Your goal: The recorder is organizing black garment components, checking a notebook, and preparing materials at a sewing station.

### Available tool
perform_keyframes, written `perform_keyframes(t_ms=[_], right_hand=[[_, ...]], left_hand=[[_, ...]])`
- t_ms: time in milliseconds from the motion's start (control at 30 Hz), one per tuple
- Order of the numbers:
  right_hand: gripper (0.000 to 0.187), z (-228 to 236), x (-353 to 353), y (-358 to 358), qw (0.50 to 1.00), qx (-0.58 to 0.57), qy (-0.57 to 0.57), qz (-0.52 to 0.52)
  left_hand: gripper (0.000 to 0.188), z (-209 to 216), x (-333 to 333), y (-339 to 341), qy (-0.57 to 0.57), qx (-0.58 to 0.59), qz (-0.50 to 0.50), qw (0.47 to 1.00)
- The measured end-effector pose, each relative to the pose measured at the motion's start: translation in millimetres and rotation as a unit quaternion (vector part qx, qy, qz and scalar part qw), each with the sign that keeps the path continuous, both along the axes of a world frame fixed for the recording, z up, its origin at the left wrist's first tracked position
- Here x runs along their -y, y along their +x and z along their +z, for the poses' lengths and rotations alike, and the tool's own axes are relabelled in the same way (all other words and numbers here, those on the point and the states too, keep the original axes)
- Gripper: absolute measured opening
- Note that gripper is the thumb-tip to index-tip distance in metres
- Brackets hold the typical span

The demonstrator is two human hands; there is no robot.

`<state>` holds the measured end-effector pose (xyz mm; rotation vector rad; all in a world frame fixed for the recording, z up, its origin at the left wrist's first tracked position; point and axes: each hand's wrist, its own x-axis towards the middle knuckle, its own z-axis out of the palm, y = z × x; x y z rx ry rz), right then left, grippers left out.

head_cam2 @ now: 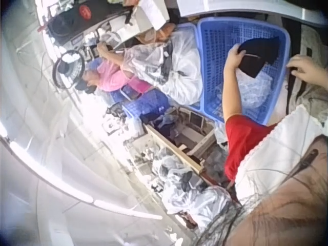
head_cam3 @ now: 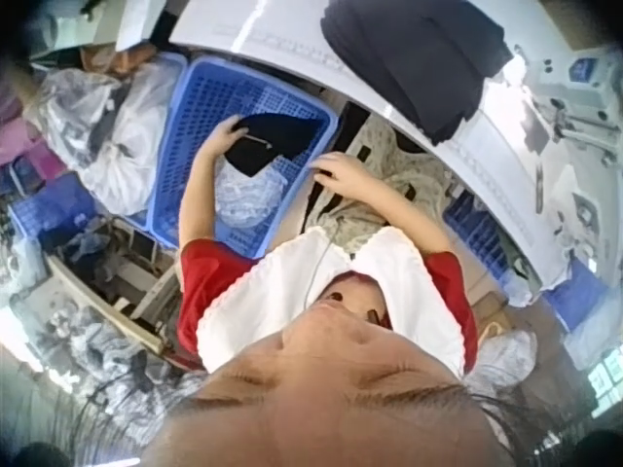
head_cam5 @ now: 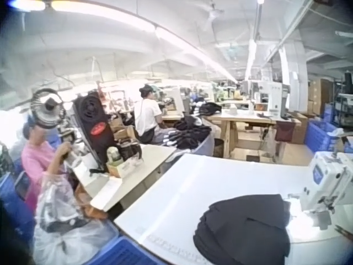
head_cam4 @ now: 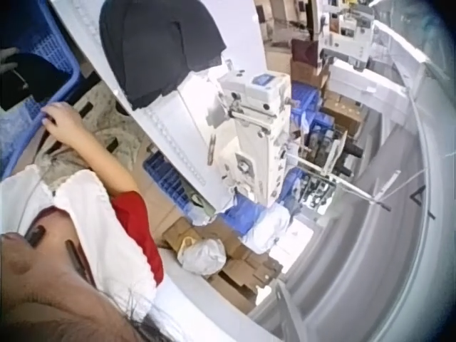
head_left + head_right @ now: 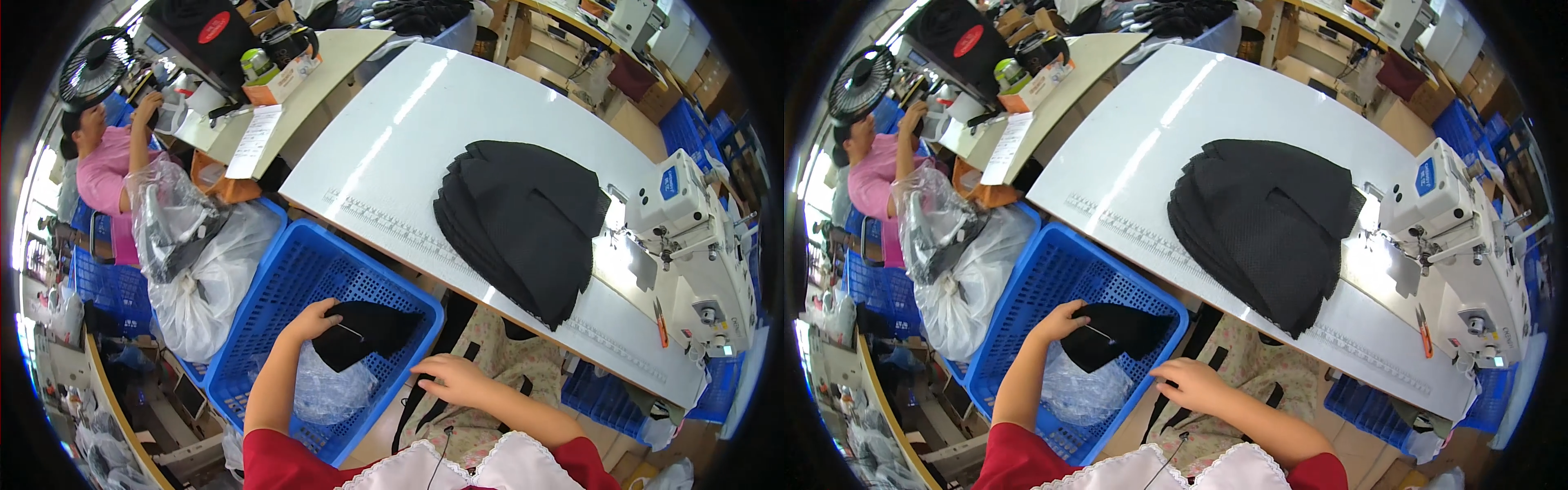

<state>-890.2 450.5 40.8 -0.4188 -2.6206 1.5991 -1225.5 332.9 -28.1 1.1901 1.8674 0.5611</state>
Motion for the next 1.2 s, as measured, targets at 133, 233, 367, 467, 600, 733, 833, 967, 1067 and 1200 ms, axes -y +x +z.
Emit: perform_keyframes(t_ms=[133, 233, 367, 467, 600, 733, 833, 967, 1067, 1200], right_hand=[[0.026, 0, -2, -3, 1.0, 0.02, -0.004, -0.022], [0.027, 1, 0, -9, 0.999, 0.03, -0.025, 0.006], [0.026, -2, -12, -4, 0.998, 0.047, -0.008, -0.046], [0.026, -4, -10, -19, 0.999, 0.034, -0.002, -0.028], [0.025, -9, -11, -16, 0.998, 0.038, 0.026, -0.042], [0.025, -3, 4, -18, 0.999, 0.03, 0.023, -0.012], [0.024, 1, 0, -3, 0.998, 0.036, 0.04, -0.022], [0.023, 26, -5, 30, 0.996, 0.032, 0.051, -0.06], [0.022, 43, -11, 75, 0.993, 0.013, 0.065, -0.101], [0.018, 88, -17, 127, 0.968, 0.046, 0.099, -0.225]], left_hand=[[0.032, -105, -9, -49, -0.049, 0.017, 0.103, 0.993], [0.058, -170, 14, -81, -0.097, -0.093, 0.215, 0.967], [0.087, -181, -25, -45, -0.195, -0.306, 0.235, 0.902], [0.085, -193, 2, -41, -0.149, -0.405, 0.177, 0.885], [0.08, -186, -5, 46, -0.21, -0.313, 0.112, 0.919], [0.086, -241, 46, 54, -0.273, -0.164, 0.176, 0.931], [0.09, -241, 20, 51, -0.283, -0.199, 0.133, 0.929], [0.073, -219, 11, 39, -0.2, -0.207, 0.185, 0.94], [0.046, -191, -2, 20, -0.086, -0.175, 0.192, 0.962], [0.035, -111, -19, 23, 0.07, -0.104, 0.272, 0.954]])
